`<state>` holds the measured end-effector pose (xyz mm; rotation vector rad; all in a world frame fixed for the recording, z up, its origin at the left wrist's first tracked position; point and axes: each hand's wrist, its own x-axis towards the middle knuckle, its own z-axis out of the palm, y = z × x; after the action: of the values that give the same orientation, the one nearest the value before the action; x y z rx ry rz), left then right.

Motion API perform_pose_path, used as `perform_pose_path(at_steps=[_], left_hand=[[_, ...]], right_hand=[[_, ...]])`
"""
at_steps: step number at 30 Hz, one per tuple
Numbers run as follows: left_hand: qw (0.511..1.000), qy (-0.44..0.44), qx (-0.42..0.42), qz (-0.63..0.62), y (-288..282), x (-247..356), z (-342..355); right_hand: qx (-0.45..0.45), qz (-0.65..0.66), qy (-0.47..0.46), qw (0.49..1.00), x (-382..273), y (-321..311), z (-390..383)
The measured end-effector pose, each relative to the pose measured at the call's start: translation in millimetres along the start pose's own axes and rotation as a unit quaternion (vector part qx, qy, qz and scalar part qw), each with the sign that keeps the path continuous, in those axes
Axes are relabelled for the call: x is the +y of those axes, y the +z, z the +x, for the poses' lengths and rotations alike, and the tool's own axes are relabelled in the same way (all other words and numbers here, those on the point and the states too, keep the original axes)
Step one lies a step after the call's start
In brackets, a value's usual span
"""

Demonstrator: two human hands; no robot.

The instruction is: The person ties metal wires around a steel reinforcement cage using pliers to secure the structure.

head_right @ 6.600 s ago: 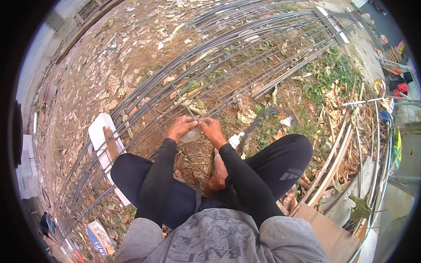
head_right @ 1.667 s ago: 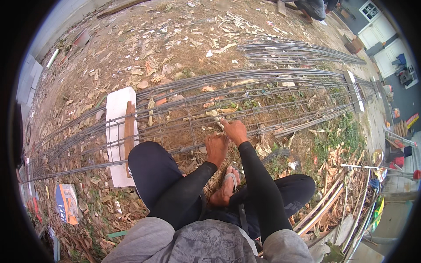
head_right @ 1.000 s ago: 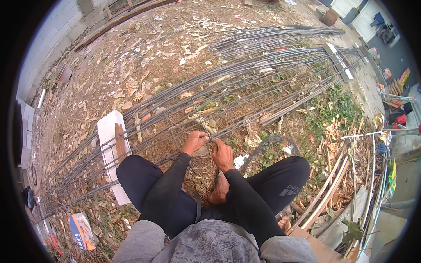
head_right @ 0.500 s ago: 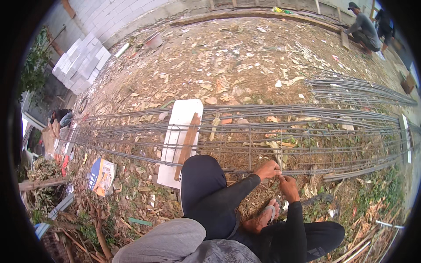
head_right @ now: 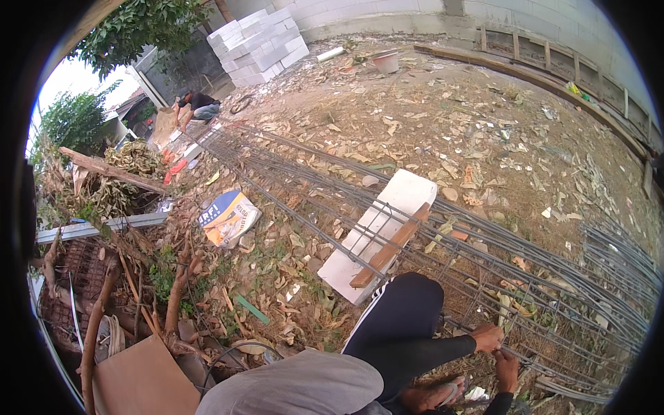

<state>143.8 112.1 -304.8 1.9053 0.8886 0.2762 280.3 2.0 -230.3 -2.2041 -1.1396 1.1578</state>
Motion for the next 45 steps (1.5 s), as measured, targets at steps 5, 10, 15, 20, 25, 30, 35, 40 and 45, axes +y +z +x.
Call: perform_pose_path(at_steps=[5,10,15,20,25,30,35,40,45], left_hand=[[0.996,0.074,0.027,-0.048,12,2,8],[0.991,0.059,0.099,-0.069,19,-29,13],[0.998,0.02,0.038,-0.054,21,2,11],[0.988,0.083,0.052,-0.123,27,-42,23],[0.988,0.035,-0.037,-0.144,51,-22,25],[0.995,0.026,0.023,-0.098,51,-37,18],[0.995,0.029,0.096,-0.005,27,-4,-1],[0.986,0.071,0.12,0.095,3,23,-23],[0.938,0.106,0.296,-0.145,27,4,-32]], right_hand=[[-0.048,0.078,0.063,0.994,7,-14,-8],[-0.056,0.103,-0.005,0.993,-3,2,4],[-0.01,0.061,-0.017,0.998,31,-6,12],[-0.021,0.065,-0.003,0.998,9,6,15],[-0.006,0.381,0.06,0.922,76,13,23],[-0.037,0.368,0.116,0.922,22,10,-9],[0.26,-0.211,-0.094,0.938,0,-14,-28],[0.264,-0.073,-0.177,0.945,-129,4,-45],[0.069,-0.177,-0.301,0.935,-196,86,-29]])
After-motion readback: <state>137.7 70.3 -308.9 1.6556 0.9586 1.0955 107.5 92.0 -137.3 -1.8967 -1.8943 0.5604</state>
